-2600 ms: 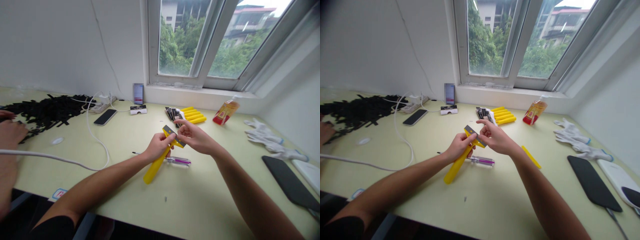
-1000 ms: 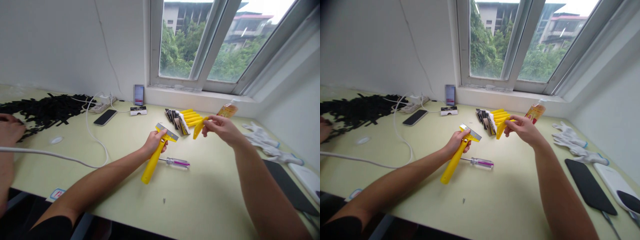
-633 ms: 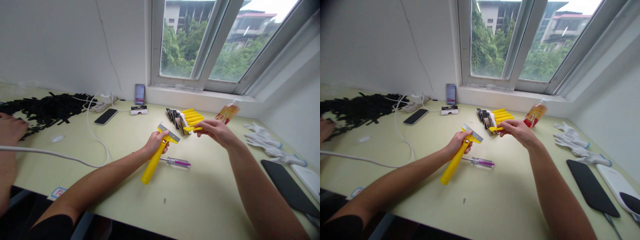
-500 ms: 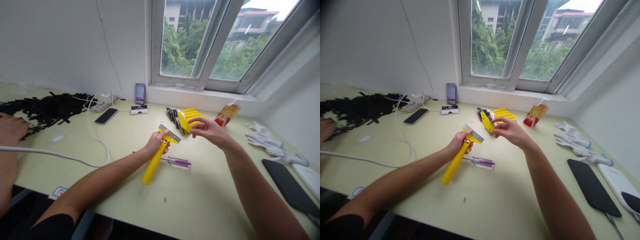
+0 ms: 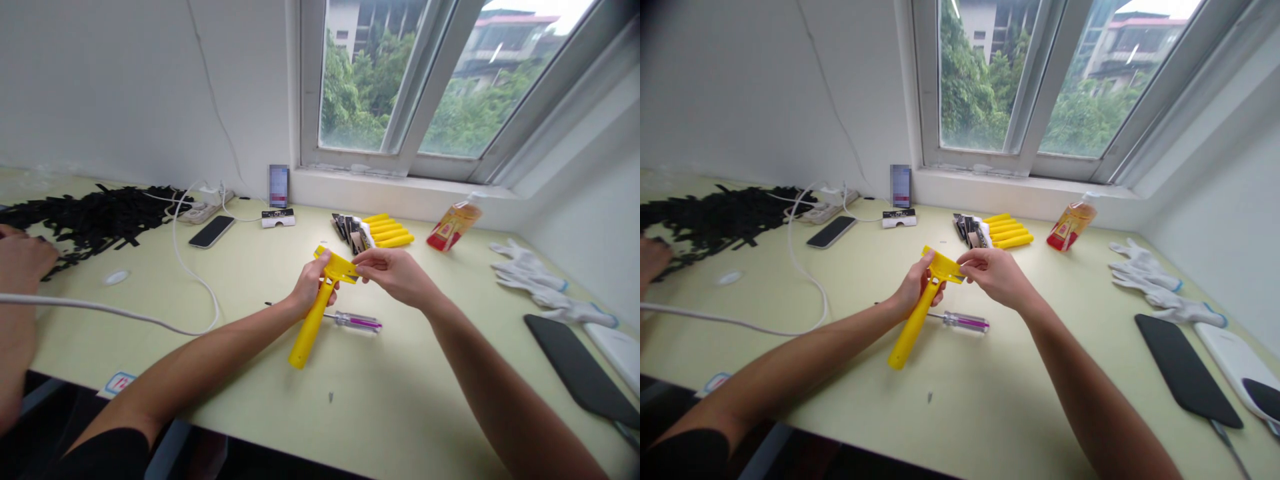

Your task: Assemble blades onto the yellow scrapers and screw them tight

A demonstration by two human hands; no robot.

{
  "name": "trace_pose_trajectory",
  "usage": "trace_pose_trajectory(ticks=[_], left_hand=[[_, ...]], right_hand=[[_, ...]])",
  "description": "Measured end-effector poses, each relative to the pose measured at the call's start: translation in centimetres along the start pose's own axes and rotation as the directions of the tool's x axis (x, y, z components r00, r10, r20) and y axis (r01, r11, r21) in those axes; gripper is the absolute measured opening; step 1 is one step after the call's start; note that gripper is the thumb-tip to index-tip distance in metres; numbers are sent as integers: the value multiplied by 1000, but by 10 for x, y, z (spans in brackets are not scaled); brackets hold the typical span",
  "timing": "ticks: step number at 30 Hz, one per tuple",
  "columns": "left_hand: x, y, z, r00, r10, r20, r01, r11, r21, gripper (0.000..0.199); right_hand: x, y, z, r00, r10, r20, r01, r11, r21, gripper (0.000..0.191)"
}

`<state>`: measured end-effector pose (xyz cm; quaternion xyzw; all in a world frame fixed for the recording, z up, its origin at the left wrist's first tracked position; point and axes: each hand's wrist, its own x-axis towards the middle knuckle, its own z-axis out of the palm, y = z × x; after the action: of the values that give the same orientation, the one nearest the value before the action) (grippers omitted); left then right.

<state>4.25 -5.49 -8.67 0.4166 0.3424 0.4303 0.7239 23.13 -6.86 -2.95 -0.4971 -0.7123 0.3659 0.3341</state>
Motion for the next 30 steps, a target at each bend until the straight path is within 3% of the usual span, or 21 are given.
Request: trace_pose_trajectory(ticks=[6,13,15,20,24,25,26,27,29,30], left_hand=[[-4,3,3,999,41,1,-41,998,57,49],[-7,7,7,998,64,-4,-64,996,62,42],[-8,7,8,997,81,4,-81,995,55,42],[-7,9,7,991,127,51,-131,988,79,43],[3,22,0,979,196,-51,-188,974,127,39],[7,27,-4,971,218,-97,-205,970,131,38],[10,31,-8,961,235,-143,-217,967,130,36],[14,36,-12,952,245,-184,-225,966,125,35],[20,43,-20,941,240,-240,-222,970,102,34],[22,45,-23,939,230,-255,-213,973,90,33]], right_hand=[[-1,-4,7,998,-32,-50,21,978,-206,14],[-3,-6,11,960,-239,-144,147,872,-467,11],[-3,-6,12,955,-238,-175,138,883,-449,16],[3,3,12,988,-83,-131,54,976,-209,33],[7,9,5,979,-50,-199,1,972,-237,23],[4,7,5,993,-29,-114,-6,957,-291,21],[1,3,6,999,5,43,10,938,-348,18],[-4,-2,8,968,51,245,51,918,-392,14],[-17,-15,20,778,143,612,167,891,-422,18],[-23,-21,29,690,172,703,215,878,-427,24]])
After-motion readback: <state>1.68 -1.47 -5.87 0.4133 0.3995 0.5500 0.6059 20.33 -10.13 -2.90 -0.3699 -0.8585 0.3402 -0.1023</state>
